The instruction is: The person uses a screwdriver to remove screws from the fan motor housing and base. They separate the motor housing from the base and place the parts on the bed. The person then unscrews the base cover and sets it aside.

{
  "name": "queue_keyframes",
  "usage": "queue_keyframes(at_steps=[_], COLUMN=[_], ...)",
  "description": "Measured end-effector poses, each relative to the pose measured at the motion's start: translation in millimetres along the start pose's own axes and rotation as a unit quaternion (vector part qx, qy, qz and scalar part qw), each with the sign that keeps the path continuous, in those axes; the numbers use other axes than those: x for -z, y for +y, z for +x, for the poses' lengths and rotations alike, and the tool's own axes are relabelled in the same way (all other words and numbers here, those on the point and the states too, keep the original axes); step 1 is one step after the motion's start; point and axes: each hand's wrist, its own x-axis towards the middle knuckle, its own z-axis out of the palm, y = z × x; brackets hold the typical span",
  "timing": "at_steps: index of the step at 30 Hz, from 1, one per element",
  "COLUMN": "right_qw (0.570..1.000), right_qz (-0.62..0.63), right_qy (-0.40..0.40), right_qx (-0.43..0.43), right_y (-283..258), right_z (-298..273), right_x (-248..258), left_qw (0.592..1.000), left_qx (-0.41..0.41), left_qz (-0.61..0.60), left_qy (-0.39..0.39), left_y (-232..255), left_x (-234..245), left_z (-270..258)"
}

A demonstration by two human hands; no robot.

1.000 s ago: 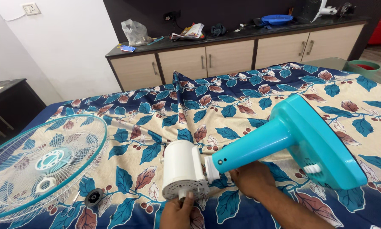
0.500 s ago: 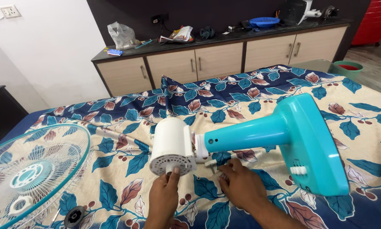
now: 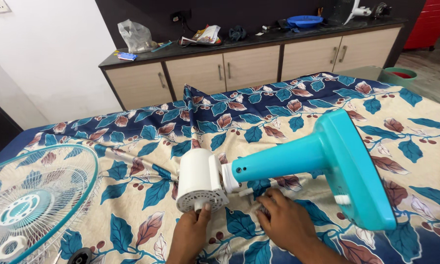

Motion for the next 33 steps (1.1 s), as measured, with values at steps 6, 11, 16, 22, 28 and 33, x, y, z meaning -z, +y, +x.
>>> queue_keyframes(at_steps=[6,11,16,22,28,33], right_qw=[0.996,0.986,0.993,0.998,0.995,0.998], right_qz=[-0.022,-0.066,-0.041,0.037,0.048,0.029], right_qy=[-0.009,-0.138,-0.053,-0.002,-0.057,-0.042], right_qx=[0.082,0.063,0.099,0.057,-0.064,-0.041], right_y=[-2,-6,1,3,-6,-6], right_z=[3,9,6,1,3,1], right_x=[1,4,-2,0,11,13], left_qw=[0.950,0.973,0.939,0.943,0.940,0.941], left_qx=[0.092,-0.044,-0.302,-0.234,-0.142,-0.058], left_qz=[0.293,0.225,0.146,0.237,0.293,0.311], left_qy=[-0.056,0.010,0.080,0.012,-0.098,-0.118], left_y=[20,37,34,20,18,30], left_x=[31,26,-14,-42,-54,-48], left_z=[-10,-36,-49,-53,-46,-46])
